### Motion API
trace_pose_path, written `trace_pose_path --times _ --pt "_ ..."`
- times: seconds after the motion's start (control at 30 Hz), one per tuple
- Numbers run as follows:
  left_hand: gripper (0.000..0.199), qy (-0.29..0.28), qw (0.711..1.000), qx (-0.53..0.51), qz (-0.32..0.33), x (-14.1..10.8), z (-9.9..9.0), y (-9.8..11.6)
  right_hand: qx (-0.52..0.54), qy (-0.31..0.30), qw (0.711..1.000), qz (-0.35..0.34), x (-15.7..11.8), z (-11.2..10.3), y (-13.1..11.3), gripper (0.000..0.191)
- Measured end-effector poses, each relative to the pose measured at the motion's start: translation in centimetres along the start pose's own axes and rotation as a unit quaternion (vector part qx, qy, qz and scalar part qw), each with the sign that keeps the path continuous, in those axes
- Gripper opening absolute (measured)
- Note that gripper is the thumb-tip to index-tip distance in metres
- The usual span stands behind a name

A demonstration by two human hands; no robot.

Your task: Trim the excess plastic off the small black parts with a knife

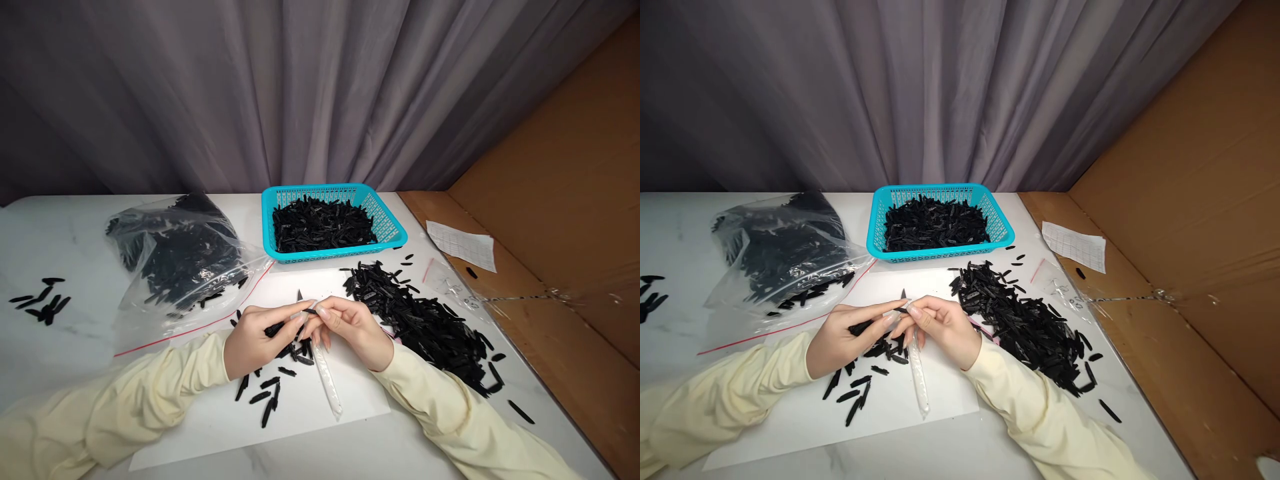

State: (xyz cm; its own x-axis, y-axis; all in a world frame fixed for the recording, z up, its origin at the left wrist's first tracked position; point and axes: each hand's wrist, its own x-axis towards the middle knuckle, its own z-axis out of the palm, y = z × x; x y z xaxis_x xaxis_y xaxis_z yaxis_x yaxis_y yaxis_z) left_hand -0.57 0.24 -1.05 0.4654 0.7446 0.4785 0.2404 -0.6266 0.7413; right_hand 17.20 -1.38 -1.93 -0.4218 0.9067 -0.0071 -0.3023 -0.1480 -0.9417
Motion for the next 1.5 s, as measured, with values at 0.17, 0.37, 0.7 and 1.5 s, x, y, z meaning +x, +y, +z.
trace_pose_path --times 0.17,0.37,0.7,1.5 --pt "0.028 -0.008 1.0 0.009 0.001 0.0 0.0 0.1 0.007 0.013 1.0 0.002 0.0 0.0 0.0 0.026" --pt "0.03 -0.013 1.0 0.002 0.008 0.0 0.0 0.1 0.028 0.029 0.999 0.001 0.0 -0.2 0.3 0.025" --pt "0.031 -0.008 1.0 -0.012 0.012 0.0 0.1 -0.1 0.035 0.045 0.998 -0.008 -0.2 -0.1 0.1 0.018" --pt "0.072 -0.071 0.985 -0.039 -0.15 -0.1 -0.1 -0.9 -0.583 -0.045 0.785 -0.207 1.7 5.3 -4.1 0.01"
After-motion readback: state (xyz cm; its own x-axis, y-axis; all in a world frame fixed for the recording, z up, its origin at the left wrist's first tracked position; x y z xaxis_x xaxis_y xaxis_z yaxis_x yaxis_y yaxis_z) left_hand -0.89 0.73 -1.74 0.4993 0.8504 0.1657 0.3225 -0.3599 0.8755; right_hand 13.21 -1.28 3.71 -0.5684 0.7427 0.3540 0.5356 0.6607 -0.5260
